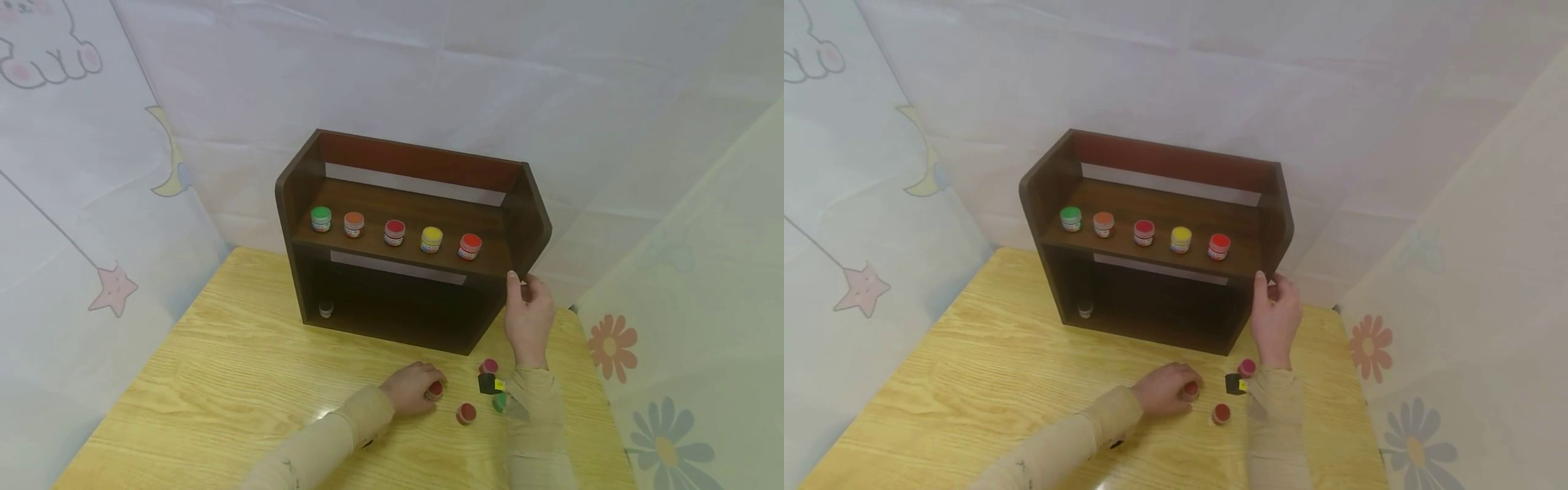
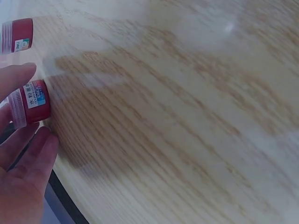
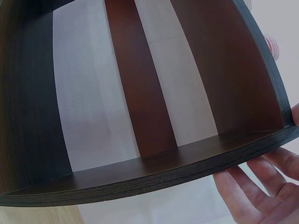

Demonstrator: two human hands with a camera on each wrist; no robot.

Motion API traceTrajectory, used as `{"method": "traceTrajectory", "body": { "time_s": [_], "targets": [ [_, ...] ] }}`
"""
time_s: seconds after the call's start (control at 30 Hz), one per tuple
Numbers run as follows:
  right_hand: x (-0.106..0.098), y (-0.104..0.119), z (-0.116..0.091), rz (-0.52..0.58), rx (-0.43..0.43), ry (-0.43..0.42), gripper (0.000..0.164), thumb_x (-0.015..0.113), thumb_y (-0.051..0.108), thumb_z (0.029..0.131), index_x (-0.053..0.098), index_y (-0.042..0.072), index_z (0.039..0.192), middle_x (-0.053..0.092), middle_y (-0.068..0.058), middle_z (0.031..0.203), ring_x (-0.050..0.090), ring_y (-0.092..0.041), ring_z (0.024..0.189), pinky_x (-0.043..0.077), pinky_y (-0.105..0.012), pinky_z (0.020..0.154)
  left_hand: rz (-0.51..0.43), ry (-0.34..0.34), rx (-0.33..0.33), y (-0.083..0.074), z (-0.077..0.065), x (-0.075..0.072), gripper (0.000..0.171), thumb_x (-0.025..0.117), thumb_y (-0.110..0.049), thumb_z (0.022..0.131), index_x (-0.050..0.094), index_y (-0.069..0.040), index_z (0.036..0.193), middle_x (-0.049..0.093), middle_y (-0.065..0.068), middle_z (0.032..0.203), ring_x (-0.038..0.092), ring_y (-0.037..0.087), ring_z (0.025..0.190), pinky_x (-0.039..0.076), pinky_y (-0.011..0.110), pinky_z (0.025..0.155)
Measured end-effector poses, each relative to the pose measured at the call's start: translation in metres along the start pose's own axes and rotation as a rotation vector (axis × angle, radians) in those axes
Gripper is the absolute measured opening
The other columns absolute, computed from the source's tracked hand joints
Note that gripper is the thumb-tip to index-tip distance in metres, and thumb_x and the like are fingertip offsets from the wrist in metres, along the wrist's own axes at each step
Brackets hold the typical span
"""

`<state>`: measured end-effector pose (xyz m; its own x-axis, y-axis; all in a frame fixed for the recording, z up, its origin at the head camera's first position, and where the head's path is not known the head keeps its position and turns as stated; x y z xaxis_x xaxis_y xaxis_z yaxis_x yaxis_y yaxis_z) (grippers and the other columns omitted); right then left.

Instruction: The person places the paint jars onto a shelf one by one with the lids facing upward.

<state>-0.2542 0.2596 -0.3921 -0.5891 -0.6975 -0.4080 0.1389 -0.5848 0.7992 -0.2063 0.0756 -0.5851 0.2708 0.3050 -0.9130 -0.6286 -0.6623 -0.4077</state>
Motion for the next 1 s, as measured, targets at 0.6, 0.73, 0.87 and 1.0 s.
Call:
{"method": "traceTrajectory", "body": {
  "time_s": [0.6, 0.73, 0.87, 1.0],
  "targets": [
    [0.0006, -0.0011, 0.0002, 0.0, 0.0, 0.006, 0.048, 0.057, 0.037, 0.104, 0.068, -0.008, 0.114, 0.062, -0.022, 0.095, 0.055, -0.034, 0.087, 0.042, -0.043, 0.078, -0.055, -0.068, 0.03, 0.002, 0.0038, 0.003, 0.028, 0.076, -0.018, 0.091, 0.071, -0.021, 0.118, 0.068, -0.008, 0.109, 0.061, 0.009, 0.102, 0.049, 0.021, 0.088],
    [0.0005, -0.0007, 0.0001, -0.001, -0.004, 0.003, 0.048, 0.057, 0.037, 0.104, 0.068, -0.008, 0.114, 0.062, -0.022, 0.095, 0.055, -0.034, 0.087, 0.041, -0.042, 0.078, -0.05, -0.075, 0.033, 0.0038, 0.0046, 0.0023, 0.029, 0.076, -0.019, 0.091, 0.072, -0.021, 0.12, 0.068, -0.009, 0.11, 0.062, 0.008, 0.103, 0.048, 0.021, 0.089],
    [0.0005, 0.0005, 0.0001, 0.008, -0.019, -0.003, 0.046, 0.057, 0.035, 0.104, 0.068, -0.009, 0.113, 0.062, -0.022, 0.092, 0.055, -0.031, 0.085, 0.041, -0.041, 0.077, -0.087, -0.084, 0.025, 0.0043, 0.0047, -0.0004, 0.03, 0.075, -0.017, 0.091, 0.071, -0.019, 0.12, 0.069, -0.008, 0.109, 0.062, 0.007, 0.101, 0.049, 0.02, 0.086],
    [0.0007, 0.0004, 0.0001, 0.015, -0.021, -0.007, 0.046, 0.057, 0.035, 0.104, 0.069, -0.008, 0.112, 0.062, -0.021, 0.091, 0.054, -0.029, 0.083, 0.041, -0.04, 0.076, -0.133, -0.095, 0.007, 0.0061, 0.0049, -0.0011, 0.031, 0.074, -0.016, 0.091, 0.069, -0.017, 0.122, 0.069, -0.007, 0.11, 0.062, 0.004, 0.096, 0.049, 0.018, 0.082]
  ]
}}
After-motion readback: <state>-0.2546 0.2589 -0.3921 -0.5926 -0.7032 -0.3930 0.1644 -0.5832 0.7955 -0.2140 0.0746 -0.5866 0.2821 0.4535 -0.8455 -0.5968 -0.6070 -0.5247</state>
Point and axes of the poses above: each hand's wrist, its own z-axis towards the middle knuckle, its own x-axis out of the palm, y = z × x, the point moved 5 cm from there along z, towards the middle knuckle
